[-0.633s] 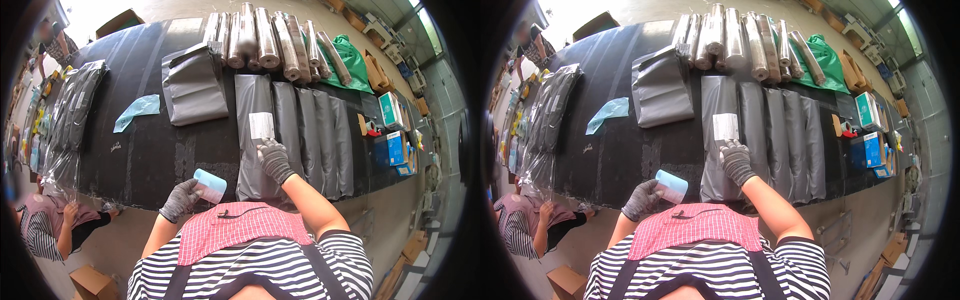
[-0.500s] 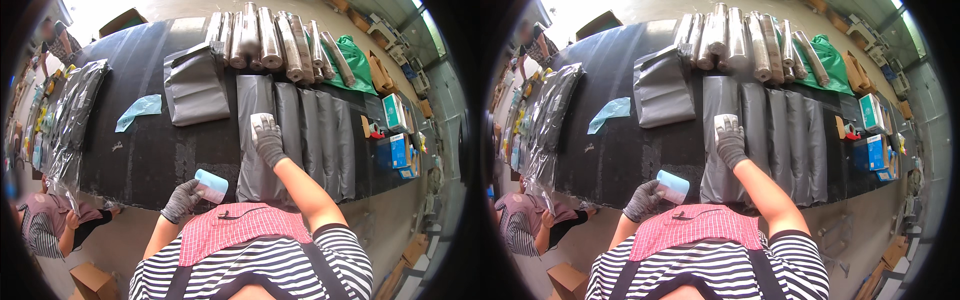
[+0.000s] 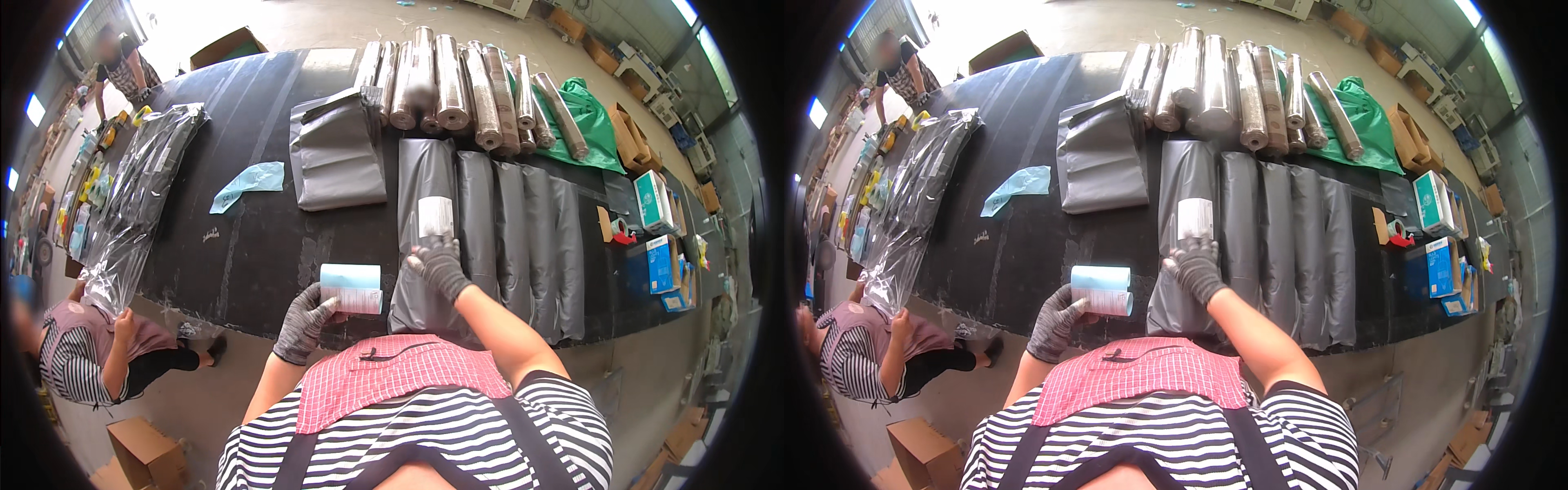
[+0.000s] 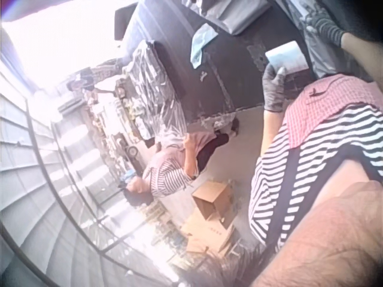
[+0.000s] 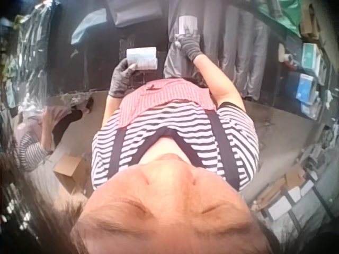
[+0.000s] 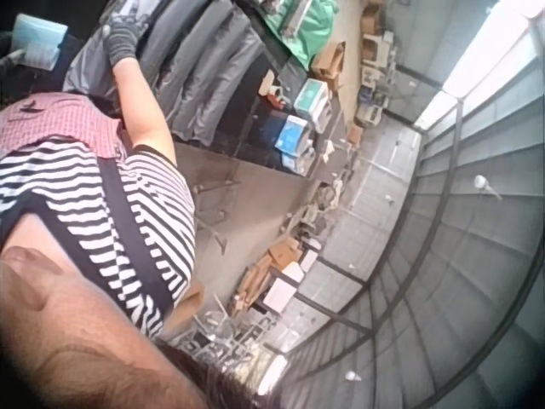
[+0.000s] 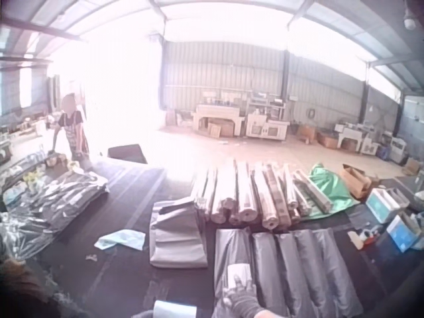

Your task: The person labels long grey plastic-wrapped items. They place a labeled package into a large cardboard box, then return to a work table to peel labels from a roll and apply them to several similar plastic packages, using a pen to write on a document while interacting with a coworker.

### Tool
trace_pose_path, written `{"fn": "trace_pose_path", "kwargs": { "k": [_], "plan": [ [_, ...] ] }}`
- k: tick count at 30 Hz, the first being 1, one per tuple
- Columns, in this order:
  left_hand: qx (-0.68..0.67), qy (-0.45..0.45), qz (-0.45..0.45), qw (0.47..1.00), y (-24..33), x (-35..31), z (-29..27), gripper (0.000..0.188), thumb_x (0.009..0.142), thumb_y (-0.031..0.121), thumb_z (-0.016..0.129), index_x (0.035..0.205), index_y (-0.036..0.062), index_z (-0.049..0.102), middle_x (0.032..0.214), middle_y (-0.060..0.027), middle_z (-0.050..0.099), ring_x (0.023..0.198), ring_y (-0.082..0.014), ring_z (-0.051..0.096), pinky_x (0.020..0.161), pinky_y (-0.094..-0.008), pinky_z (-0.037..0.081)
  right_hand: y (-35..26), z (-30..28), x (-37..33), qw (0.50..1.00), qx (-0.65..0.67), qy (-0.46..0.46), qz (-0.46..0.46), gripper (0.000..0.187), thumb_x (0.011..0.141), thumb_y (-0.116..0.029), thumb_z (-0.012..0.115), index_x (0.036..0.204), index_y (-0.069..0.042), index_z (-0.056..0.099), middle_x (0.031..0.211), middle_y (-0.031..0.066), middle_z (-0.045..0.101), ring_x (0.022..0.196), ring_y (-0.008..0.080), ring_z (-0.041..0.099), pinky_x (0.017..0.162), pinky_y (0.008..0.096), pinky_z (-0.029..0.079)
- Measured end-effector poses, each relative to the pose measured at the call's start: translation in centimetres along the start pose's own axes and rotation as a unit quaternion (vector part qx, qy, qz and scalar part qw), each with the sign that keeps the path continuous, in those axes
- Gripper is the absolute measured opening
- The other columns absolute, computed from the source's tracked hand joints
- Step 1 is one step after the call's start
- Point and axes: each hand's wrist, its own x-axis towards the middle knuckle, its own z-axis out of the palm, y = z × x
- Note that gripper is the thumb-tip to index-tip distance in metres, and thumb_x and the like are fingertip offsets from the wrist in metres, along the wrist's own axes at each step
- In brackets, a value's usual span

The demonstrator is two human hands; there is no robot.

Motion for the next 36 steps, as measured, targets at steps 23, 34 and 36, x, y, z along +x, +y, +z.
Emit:
{"fn": "trace_pose_path", "kwargs": {
  "k": [23,34,36],
  "plan": [
    [0.161,-0.104,-0.003,0.981,0.0,-4.3,4.9,0.028,0.093,0.012,0.068,0.117,-0.0010,0.063,0.099,-0.0072,0.069,0.086,-0.0141,0.066,0.078,-0.0297,0.055,-7.1,-9.5,-13.0,0.870,0.228,0.265,-0.347,0.026,0.082,-0.023,0.074,0.101,-0.006,0.067,0.095,0.0134,0.065,0.093,0.0317,0.060,0.085,0.0432,0.048],
    [0.334,-0.085,0.015,0.938,-1.3,-3.2,7.1,0.037,0.093,0.007,0.067,0.126,-0.0041,0.058,0.094,-0.0082,0.068,0.079,-0.0121,0.061,0.071,-0.0280,0.052,-3.3,-8.6,-13.9,0.842,0.534,0.004,-0.081,0.015,0.093,-0.019,0.064,0.096,-0.006,0.070,0.083,0.0078,0.068,0.076,0.0214,0.066,0.066,0.0355,0.055],
    [0.340,-0.095,0.005,0.935,-1.9,-2.7,6.1,0.042,0.093,0.007,0.067,0.131,-0.0040,0.056,0.099,-0.0090,0.068,0.077,-0.0113,0.060,0.069,-0.0276,0.052,-1.0,-9.5,-13.0,0.685,0.721,-0.107,0.008,0.015,0.094,-0.016,0.062,0.099,-0.002,0.067,0.080,0.0048,0.065,0.067,0.0142,0.065,0.057,0.0304,0.057]
  ]
}}
